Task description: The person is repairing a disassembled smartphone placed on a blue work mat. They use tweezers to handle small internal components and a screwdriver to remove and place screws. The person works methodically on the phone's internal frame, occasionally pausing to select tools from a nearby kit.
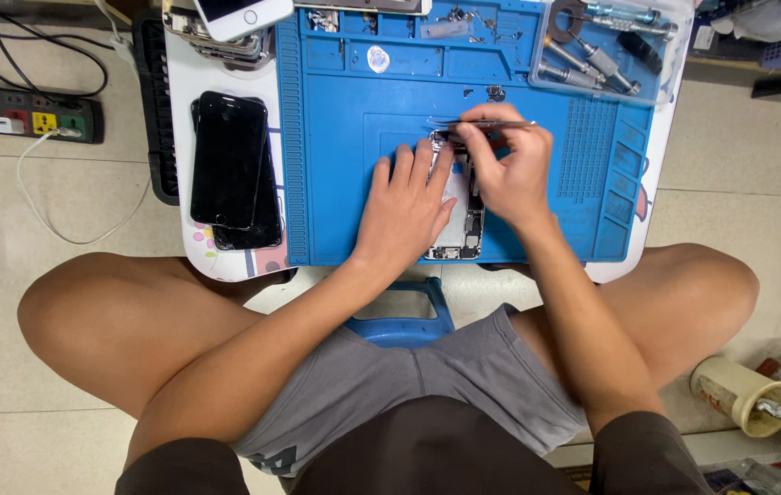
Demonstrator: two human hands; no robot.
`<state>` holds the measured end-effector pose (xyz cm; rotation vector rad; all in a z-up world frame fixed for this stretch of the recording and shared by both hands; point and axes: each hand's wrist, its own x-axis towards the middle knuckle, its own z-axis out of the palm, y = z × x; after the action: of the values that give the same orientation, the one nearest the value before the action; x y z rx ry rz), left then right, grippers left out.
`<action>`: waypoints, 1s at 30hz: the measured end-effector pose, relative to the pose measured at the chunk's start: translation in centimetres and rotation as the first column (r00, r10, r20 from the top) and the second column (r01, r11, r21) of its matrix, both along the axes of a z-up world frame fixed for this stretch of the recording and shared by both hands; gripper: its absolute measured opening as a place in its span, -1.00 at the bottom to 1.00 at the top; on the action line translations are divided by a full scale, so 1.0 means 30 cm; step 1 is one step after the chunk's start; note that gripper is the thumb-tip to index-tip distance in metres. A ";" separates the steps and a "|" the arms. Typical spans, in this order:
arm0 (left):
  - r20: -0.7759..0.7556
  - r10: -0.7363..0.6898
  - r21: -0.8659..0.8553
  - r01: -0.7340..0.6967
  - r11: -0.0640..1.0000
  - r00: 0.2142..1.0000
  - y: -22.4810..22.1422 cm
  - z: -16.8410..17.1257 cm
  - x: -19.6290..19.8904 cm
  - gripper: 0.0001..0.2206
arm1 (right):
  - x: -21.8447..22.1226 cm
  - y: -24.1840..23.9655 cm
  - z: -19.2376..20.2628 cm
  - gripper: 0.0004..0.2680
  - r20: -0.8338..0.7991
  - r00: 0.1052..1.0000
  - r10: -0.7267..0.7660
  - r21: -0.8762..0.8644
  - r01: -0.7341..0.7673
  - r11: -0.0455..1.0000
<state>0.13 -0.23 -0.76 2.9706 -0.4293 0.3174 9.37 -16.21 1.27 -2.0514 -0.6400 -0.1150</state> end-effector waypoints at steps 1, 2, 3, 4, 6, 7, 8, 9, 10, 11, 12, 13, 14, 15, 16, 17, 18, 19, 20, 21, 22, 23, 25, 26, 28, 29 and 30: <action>0.005 0.005 0.000 -0.005 1.000 1.000 0.001 0.002 -0.002 -0.35 | -0.008 0.016 0.001 -0.97 0.005 1.000 0.005 0.000 -0.005 1.000; 0.002 0.003 -0.003 -0.003 1.000 1.000 0.002 0.004 -0.004 -0.37 | -0.015 0.032 0.003 -0.98 0.031 0.999 -0.023 -0.034 0.024 0.999; 0.005 -0.002 -0.003 0.002 1.000 1.000 0.006 0.006 0.003 -0.39 | -0.016 0.049 0.005 -0.98 0.063 0.997 -0.053 -0.064 0.057 0.996; 0.016 0.001 0.000 -0.001 1.000 1.000 0.002 0.002 0.008 -0.39 | -0.010 0.049 0.007 -0.98 0.074 0.996 -0.051 -0.061 0.055 0.997; 0.016 0.013 0.000 -0.013 1.000 1.000 -0.003 -0.008 -0.001 -0.39 | -0.013 0.055 0.005 -0.97 0.084 0.995 -0.056 -0.082 0.063 0.995; 0.006 0.026 0.008 -0.026 1.000 1.000 -0.006 -0.008 0.000 -0.39 | -0.011 0.052 0.006 -0.97 0.074 0.996 -0.044 -0.075 0.049 0.996; 0.009 0.029 -0.001 -0.029 1.000 1.000 -0.008 -0.009 0.000 -0.39 | -0.009 0.050 0.005 -0.97 0.088 0.995 -0.037 -0.092 0.045 0.995; 0.016 0.024 -0.014 -0.024 1.000 1.000 -0.016 -0.012 0.005 -0.39 | -0.006 0.040 0.006 -0.98 0.107 0.994 -0.038 -0.114 0.050 0.992; 0.011 0.029 -0.010 -0.029 1.000 1.000 -0.001 -0.011 -0.010 -0.39 | -0.016 0.058 -0.004 -0.98 0.102 0.994 -0.034 -0.111 0.045 0.993; 0.010 0.027 -0.007 -0.027 1.000 1.000 -0.002 -0.009 -0.006 -0.38 | -0.014 0.056 -0.005 -0.99 0.102 0.994 -0.043 -0.115 0.054 0.992; 0.009 0.026 -0.004 -0.026 1.000 1.000 -0.005 -0.006 0.000 -0.38 | -0.010 0.053 -0.004 -0.99 0.103 0.993 -0.051 -0.118 0.063 0.991; 0.015 0.023 -0.008 -0.023 1.000 1.000 -0.009 -0.009 0.002 -0.38 | -0.011 0.056 0.002 -0.99 0.109 0.993 -0.054 -0.122 0.067 0.990; 0.010 0.021 -0.006 -0.021 1.000 1.000 -0.012 -0.012 0.004 -0.38 | -0.014 0.060 0.010 -0.99 0.098 0.993 -0.071 -0.121 0.083 0.989; 0.000 0.024 0.003 -0.024 1.000 1.000 -0.004 -0.014 -0.003 -0.39 | -0.023 0.075 0.012 -0.99 0.080 0.993 -0.085 -0.112 0.094 0.989; 0.001 0.026 0.006 -0.026 1.000 1.000 -0.002 -0.016 0.002 -0.39 | -0.017 0.077 0.009 -0.99 0.080 0.993 -0.083 -0.109 0.092 0.990; 0.003 0.028 0.001 -0.028 1.000 1.000 -0.005 -0.017 0.001 -0.38 | -0.017 0.073 0.006 -0.99 0.088 0.993 -0.083 -0.119 0.093 0.988; 0.004 0.029 -0.003 -0.029 1.000 1.000 -0.010 -0.019 0.000 -0.38 | -0.017 0.068 0.002 -0.99 0.097 0.992 -0.082 -0.130 0.094 0.987; 0.009 0.027 -0.004 -0.027 1.000 1.000 -0.013 -0.021 -0.001 -0.38 | -0.018 0.066 0.003 -0.99 0.101 0.991 -0.084 -0.130 0.097 0.987; 0.007 0.027 -0.012 -0.027 1.000 1.000 -0.017 -0.021 -0.001 -0.38 | -0.018 0.064 0.007 -0.99 0.093 0.992 -0.089 -0.130 0.101 0.986; 0.008 0.024 -0.007 -0.024 1.000 1.000 -0.001 -0.019 0.001 -0.38 | -0.018 0.079 0.007 -0.99 0.085 0.991 -0.098 -0.118 0.108 0.987; 0.015 0.019 0.004 -0.019 1.000 1.000 -0.009 -0.014 -0.006 -0.38 | -0.024 0.071 0.010 -0.99 0.091 0.990 -0.105 -0.105 0.114 0.988; 0.015 0.014 -0.019 -0.013 1.000 1.000 -0.006 -0.011 -0.003 -0.39 | -0.020 0.072 0.010 -0.99 0.084 0.990 -0.109 -0.110 0.118 0.987; 0.028 -0.003 -0.040 0.004 0.999 1.000 -0.002 -0.002 0.006 -0.39 | -0.010 0.065 0.007 -0.99 0.088 0.988 -0.125 -0.110 0.134 0.985; 0.018 -0.002 -0.048 0.003 0.999 1.000 0.002 0.000 0.010 -0.40 | -0.005 0.058 0.001 -0.99 0.072 0.990 -0.124 -0.095 0.130 0.987; -0.003 -0.010 -0.064 0.010 0.998 1.000 0.006 0.005 0.008 -0.42 | -0.003 0.039 0.007 -0.98 0.046 0.990 -0.130 -0.088 0.134 0.987; -0.001 -0.009 -0.057 0.009 0.998 1.000 0.005 0.009 0.002 -0.42 | -0.008 0.024 0.019 -0.99 0.029 0.991 -0.134 -0.065 0.135 0.989; 0.001 -0.008 -0.049 0.008 0.999 1.000 0.004 0.011 -0.004 -0.42 | -0.014 0.009 0.030 -0.99 0.012 0.990 -0.137 -0.042 0.138 0.990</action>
<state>0.01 -0.11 -0.44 2.9201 -0.4271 0.3228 8.96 -15.94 2.17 -2.1369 -0.5099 -0.1923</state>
